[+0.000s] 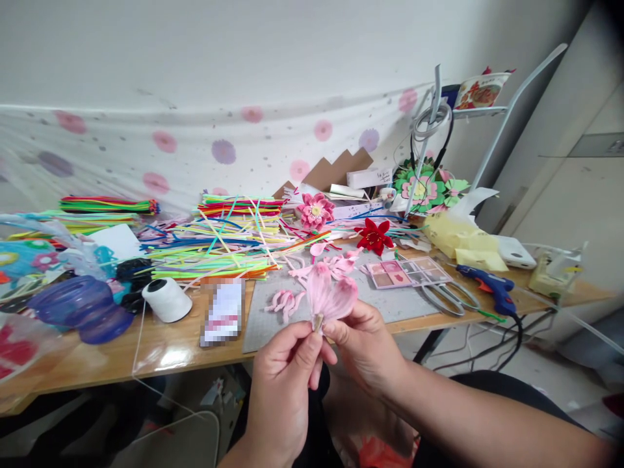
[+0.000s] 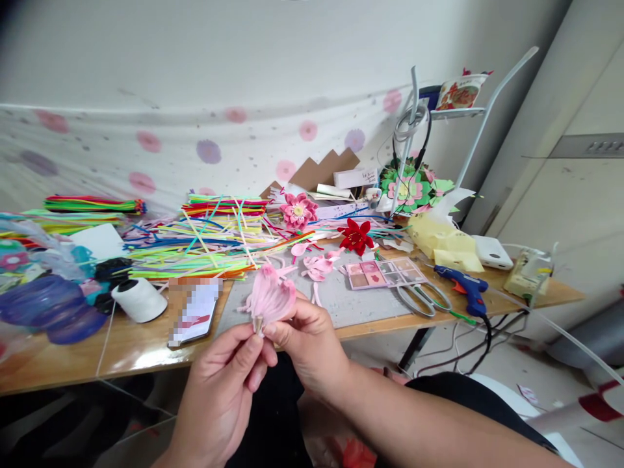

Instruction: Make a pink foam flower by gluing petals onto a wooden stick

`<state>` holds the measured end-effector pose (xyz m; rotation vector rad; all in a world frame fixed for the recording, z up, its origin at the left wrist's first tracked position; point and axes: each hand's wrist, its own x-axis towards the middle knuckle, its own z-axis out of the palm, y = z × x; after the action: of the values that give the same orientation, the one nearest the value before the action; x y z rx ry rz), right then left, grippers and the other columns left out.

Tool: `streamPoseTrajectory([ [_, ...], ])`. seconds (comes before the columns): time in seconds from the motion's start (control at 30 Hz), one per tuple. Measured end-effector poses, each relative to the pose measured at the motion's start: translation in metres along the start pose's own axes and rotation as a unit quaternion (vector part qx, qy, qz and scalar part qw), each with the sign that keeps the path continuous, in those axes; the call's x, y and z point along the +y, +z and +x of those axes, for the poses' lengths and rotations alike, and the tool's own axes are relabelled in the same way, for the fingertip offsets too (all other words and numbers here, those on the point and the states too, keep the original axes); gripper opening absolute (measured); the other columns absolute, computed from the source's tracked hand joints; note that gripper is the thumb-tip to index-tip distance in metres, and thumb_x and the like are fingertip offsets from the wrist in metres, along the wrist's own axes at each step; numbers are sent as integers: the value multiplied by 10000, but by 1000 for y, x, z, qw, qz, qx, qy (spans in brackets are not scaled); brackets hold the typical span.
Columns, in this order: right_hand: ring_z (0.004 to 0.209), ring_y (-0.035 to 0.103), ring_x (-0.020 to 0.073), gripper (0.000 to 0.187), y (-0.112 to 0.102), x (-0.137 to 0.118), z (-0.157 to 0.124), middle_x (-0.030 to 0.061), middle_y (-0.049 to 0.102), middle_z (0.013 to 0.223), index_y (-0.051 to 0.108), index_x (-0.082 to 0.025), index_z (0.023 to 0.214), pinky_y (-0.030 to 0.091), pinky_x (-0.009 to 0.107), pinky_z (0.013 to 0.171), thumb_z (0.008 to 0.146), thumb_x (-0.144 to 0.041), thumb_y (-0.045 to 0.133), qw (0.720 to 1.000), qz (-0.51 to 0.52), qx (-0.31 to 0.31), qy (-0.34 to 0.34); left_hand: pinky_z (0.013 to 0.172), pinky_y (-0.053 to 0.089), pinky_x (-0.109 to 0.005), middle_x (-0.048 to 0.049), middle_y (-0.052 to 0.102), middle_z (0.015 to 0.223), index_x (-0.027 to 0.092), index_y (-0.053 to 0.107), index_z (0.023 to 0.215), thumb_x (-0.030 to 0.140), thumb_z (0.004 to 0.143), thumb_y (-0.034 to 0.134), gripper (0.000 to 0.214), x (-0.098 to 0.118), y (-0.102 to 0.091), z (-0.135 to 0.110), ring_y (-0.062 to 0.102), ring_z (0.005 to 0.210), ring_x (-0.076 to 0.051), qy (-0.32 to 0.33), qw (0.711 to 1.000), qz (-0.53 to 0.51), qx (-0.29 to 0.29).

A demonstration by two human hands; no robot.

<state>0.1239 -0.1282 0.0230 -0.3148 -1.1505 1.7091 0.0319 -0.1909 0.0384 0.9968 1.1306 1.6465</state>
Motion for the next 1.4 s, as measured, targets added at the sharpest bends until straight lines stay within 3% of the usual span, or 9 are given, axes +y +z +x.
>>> streamPoseTrajectory([
  [0.13,484,506,93,140,-4,0,4,-39,543,556,656,-192,753,482,250,493,724,-311,725,999,-24,-24,-16,453,317,-200,3,585,595,156,668,765,295,804,624,151,-2,-1,2,421,480,-63,-9,1000,-14,-2],
  [0.23,670,589,123,224,-20,-5,13,12,642,754,673,-204,891,511,290,642,756,-382,681,991,-121,-28,-42,518,380,-206,-10,630,645,162,682,809,270,777,655,116,-2,-5,7,471,519,-74,-8,999,-32,30],
  [0.33,763,608,136,292,-46,-11,30,45,667,870,654,-194,1020,500,308,713,836,-400,560,938,-342,-20,-61,591,428,-219,-27,678,711,175,696,815,233,719,707,112,0,-15,14,523,581,-92,25,994,-60,88],
  [0.43,741,600,145,187,-67,-9,46,64,668,833,696,-149,911,476,289,684,813,-255,578,879,-475,-30,-42,608,439,-213,-28,685,727,175,707,808,208,676,736,139,2,-27,21,532,616,-96,52,988,-74,123],
  [0.67,802,605,162,205,-61,22,58,63,663,855,730,-170,873,450,271,781,776,-94,567,790,-599,-124,-38,660,450,-204,-63,705,778,152,705,829,209,642,760,204,4,-38,26,525,644,-92,59,983,-100,146],
  [0.87,909,593,189,380,-58,40,73,74,630,991,646,-211,1130,424,274,828,812,-78,485,725,-673,-145,-36,660,452,-195,-41,690,774,175,708,846,212,672,747,183,2,-41,26,550,680,-96,13,988,-115,104],
  [1.03,889,581,211,338,-60,55,82,73,620,974,644,-233,1106,415,281,752,822,-133,488,679,-716,-161,-32,659,450,-182,-32,664,758,176,712,905,214,691,735,219,0,-40,27,544,700,-94,-6,989,-118,90],
  [1.23,901,546,234,233,-54,54,87,105,596,957,690,-177,870,401,306,731,849,-176,459,669,-723,-166,-49,649,441,-175,-35,635,776,157,715,874,176,709,716,167,0,-39,28,522,726,-95,-31,986,-143,79],
  [1.4,912,545,203,178,-65,22,88,76,610,967,666,-172,839,401,302,798,746,-96,535,710,-675,-190,-59,640,447,-197,-84,632,938,128,710,839,186,759,668,108,3,-37,29,528,786,-118,-37,979,-178,89],
])
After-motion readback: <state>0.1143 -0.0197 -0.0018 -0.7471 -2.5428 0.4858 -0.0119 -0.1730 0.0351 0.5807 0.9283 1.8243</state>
